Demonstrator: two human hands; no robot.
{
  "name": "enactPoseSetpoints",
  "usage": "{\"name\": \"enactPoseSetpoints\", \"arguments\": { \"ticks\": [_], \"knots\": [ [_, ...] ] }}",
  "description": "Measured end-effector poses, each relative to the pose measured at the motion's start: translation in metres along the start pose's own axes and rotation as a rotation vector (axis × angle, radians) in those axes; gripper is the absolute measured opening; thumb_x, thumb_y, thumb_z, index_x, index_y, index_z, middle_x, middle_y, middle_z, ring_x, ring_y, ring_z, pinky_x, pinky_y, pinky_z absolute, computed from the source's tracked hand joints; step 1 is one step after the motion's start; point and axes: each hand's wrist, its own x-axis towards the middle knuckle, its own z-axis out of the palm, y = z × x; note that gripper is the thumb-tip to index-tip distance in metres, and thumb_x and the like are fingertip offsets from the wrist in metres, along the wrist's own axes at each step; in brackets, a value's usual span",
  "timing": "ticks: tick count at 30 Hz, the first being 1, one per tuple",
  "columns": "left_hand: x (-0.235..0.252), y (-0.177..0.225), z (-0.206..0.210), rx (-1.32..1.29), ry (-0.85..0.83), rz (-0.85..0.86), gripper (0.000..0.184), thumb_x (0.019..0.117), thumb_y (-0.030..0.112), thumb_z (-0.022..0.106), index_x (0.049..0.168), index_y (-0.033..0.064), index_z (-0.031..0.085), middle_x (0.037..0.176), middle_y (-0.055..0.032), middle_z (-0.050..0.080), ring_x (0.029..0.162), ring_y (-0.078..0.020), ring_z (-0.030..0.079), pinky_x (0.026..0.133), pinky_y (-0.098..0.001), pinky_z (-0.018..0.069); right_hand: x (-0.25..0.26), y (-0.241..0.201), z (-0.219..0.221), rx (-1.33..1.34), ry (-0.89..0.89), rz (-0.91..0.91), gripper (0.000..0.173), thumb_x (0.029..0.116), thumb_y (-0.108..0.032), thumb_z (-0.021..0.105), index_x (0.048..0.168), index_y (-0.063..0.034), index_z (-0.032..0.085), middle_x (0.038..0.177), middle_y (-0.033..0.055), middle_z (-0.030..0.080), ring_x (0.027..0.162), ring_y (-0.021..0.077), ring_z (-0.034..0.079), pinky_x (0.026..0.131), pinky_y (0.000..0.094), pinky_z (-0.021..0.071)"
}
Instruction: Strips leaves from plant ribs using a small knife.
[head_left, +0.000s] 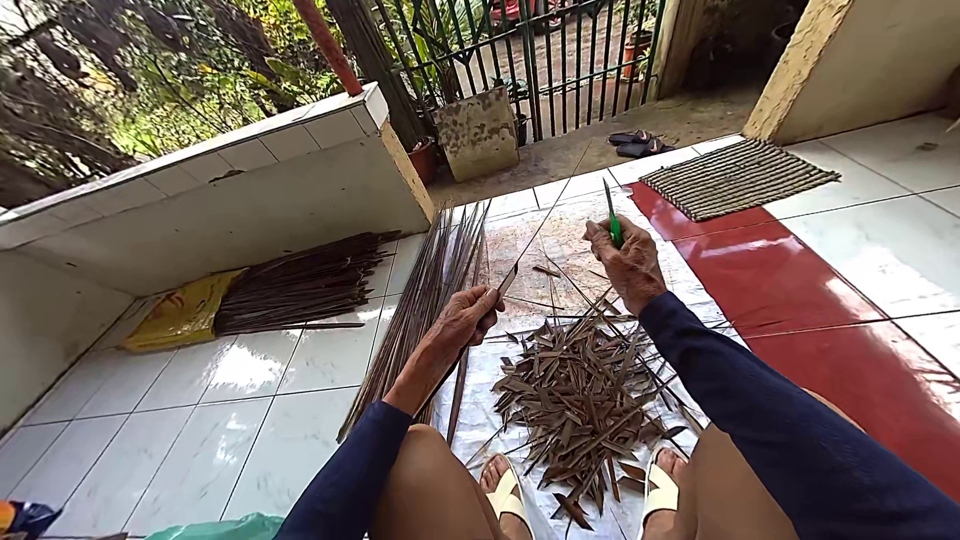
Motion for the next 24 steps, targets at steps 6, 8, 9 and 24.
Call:
{"name": "enactPoseSetpoints", "arguments": {
  "ticks": [6, 8, 9, 24],
  "knots": [
    [0.002, 0.002, 0.009, 0.069, -0.058, 0.076, 0.03, 0.1116, 0.024, 0.045, 0.11, 0.0018, 0.066, 0.067, -0.0025, 0.054, 0.05, -0.008, 0.047, 0.047, -0.02, 0.0408, -0.035, -0.01, 0.03, -0.001, -0.301, -0.014, 0.034, 0.1036, -0.044, 0.059, 0.111, -0.0126, 0.07, 0.076, 0.0023, 0.064, 0.06, 0.0152, 0.058, 0.055, 0.0353, 0.0494],
    [0.004, 0.002, 0.015, 0.122, -0.078, 0.105, 0.029, 0.1111, 0.023, 0.046, 0.109, 0.0016, 0.067, 0.065, -0.0028, 0.054, 0.049, -0.008, 0.046, 0.046, -0.0204, 0.0386, -0.043, -0.011, 0.04, 0.024, -0.351, -0.015, 0.031, 0.1011, -0.044, 0.064, 0.103, -0.0136, 0.07, 0.069, 0.0013, 0.06, 0.054, 0.0135, 0.053, 0.05, 0.0319, 0.0447],
    [0.005, 0.001, 0.018, 0.133, -0.084, 0.11, 0.029, 0.1109, 0.023, 0.047, 0.109, 0.0016, 0.067, 0.065, -0.0032, 0.054, 0.049, -0.0082, 0.046, 0.046, -0.0206, 0.0386, -0.045, -0.01, 0.044, 0.036, -0.359, -0.013, 0.029, 0.1005, -0.042, 0.066, 0.099, -0.0126, 0.068, 0.066, 0.0014, 0.058, 0.051, 0.0132, 0.051, 0.049, 0.0313, 0.0429],
    [0.004, 0.006, 0.0, 0.041, 0.161, 0.045, 0.03, 0.1105, 0.025, 0.049, 0.107, 0.0017, 0.067, 0.064, -0.0044, 0.054, 0.044, -0.0073, 0.041, 0.041, -0.0193, 0.0332, -0.053, -0.011, 0.05, -0.016, -0.444, -0.058, 0.034, 0.1094, -0.034, 0.048, 0.136, -0.0202, 0.064, 0.074, 0.0006, 0.057, 0.059, 0.0134, 0.051, 0.056, 0.0341, 0.0458]
  ]
}}
